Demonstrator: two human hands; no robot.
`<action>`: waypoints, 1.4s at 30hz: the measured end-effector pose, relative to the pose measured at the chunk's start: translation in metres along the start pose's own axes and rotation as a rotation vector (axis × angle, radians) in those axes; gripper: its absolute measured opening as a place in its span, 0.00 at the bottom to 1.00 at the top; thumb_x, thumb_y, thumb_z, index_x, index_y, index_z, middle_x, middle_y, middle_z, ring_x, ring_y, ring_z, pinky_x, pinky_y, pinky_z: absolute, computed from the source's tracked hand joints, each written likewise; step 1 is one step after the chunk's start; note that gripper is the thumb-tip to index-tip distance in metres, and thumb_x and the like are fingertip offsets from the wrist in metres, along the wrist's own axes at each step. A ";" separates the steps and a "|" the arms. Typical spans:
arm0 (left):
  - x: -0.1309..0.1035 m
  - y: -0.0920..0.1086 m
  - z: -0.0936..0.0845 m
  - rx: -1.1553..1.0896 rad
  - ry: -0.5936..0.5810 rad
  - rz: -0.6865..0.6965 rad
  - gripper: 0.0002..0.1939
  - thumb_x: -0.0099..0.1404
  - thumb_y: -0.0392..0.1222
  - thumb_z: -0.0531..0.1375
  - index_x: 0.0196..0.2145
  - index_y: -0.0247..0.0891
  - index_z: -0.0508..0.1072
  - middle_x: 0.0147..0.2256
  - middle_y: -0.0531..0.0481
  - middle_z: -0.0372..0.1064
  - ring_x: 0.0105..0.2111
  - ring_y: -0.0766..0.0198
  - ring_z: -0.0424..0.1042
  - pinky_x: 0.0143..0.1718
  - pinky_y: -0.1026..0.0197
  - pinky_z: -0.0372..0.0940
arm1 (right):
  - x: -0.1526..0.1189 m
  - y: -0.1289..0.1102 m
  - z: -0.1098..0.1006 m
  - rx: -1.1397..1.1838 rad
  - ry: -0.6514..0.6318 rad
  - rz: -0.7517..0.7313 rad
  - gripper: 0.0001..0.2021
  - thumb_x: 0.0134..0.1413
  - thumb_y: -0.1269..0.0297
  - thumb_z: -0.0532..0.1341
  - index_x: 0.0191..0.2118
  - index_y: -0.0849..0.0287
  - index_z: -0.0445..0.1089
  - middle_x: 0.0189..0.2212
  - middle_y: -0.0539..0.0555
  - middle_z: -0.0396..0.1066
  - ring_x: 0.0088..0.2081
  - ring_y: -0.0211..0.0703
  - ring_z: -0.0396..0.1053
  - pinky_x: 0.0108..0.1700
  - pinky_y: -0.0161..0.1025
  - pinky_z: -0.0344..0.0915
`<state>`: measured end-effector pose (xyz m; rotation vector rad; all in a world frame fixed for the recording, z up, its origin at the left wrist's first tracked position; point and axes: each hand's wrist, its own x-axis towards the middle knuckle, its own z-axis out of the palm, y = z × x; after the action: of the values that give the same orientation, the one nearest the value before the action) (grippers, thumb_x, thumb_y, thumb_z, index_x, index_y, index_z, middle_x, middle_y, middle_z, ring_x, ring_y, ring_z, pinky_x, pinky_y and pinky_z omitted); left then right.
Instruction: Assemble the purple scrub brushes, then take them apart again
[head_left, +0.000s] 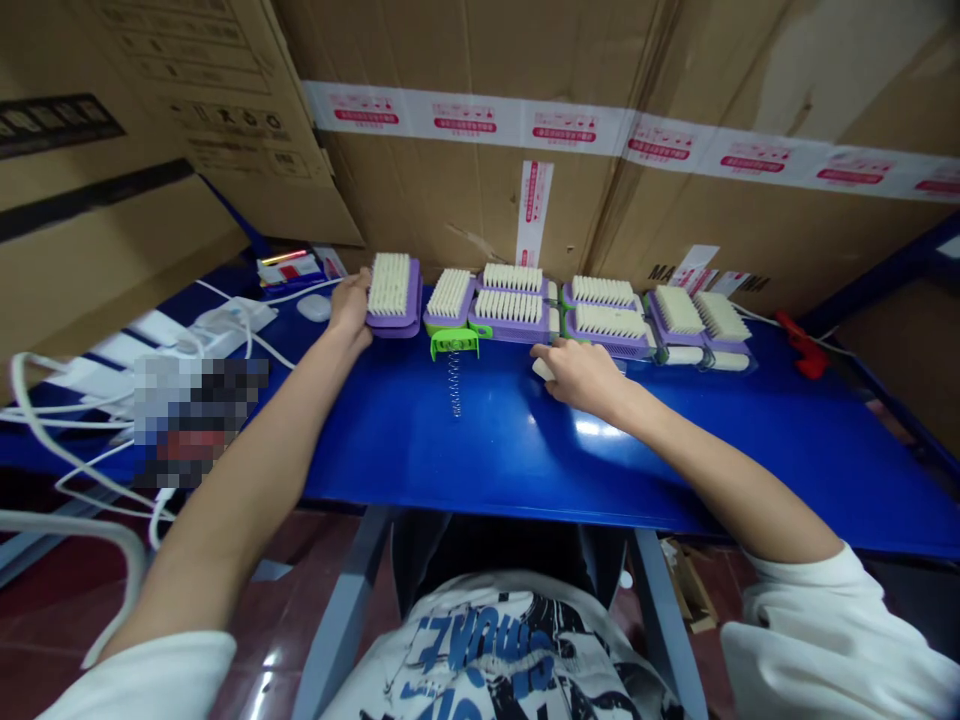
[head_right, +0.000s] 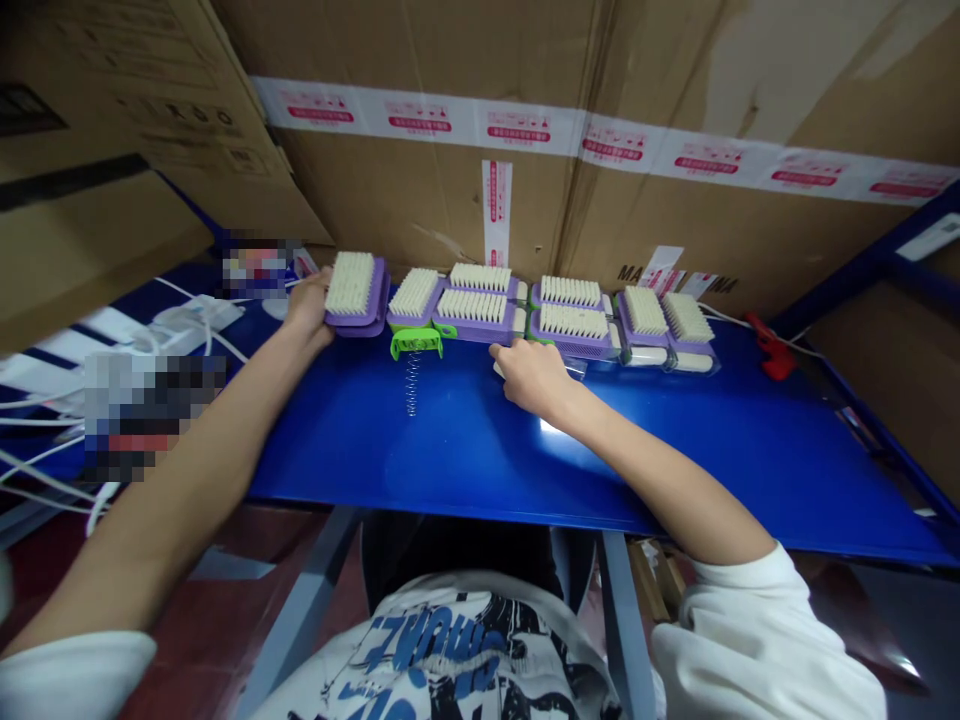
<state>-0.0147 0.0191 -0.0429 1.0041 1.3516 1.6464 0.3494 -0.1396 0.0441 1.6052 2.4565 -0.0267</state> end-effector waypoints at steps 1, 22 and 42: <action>-0.003 -0.001 0.003 -0.005 0.029 -0.010 0.23 0.68 0.60 0.73 0.32 0.44 0.67 0.36 0.48 0.80 0.53 0.50 0.83 0.46 0.56 0.78 | 0.000 0.000 0.000 -0.007 0.002 -0.003 0.29 0.67 0.74 0.60 0.71 0.58 0.73 0.59 0.70 0.80 0.55 0.65 0.82 0.45 0.48 0.69; 0.001 0.024 -0.031 0.351 -0.430 0.038 0.66 0.36 0.27 0.87 0.72 0.41 0.70 0.75 0.31 0.66 0.79 0.35 0.61 0.82 0.37 0.54 | 0.011 0.013 -0.045 0.189 0.349 0.035 0.23 0.80 0.53 0.59 0.67 0.62 0.76 0.54 0.67 0.82 0.55 0.64 0.79 0.54 0.53 0.73; 0.011 -0.008 -0.022 0.316 -0.382 0.133 0.60 0.41 0.31 0.86 0.70 0.37 0.69 0.72 0.29 0.69 0.76 0.36 0.67 0.80 0.35 0.60 | 0.213 -0.094 -0.064 0.607 0.087 0.202 0.33 0.68 0.62 0.72 0.73 0.71 0.70 0.72 0.75 0.70 0.57 0.58 0.81 0.62 0.53 0.79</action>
<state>-0.0391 0.0218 -0.0525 1.5359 1.3244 1.2660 0.1715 0.0227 0.0584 2.1135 2.4748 -0.7506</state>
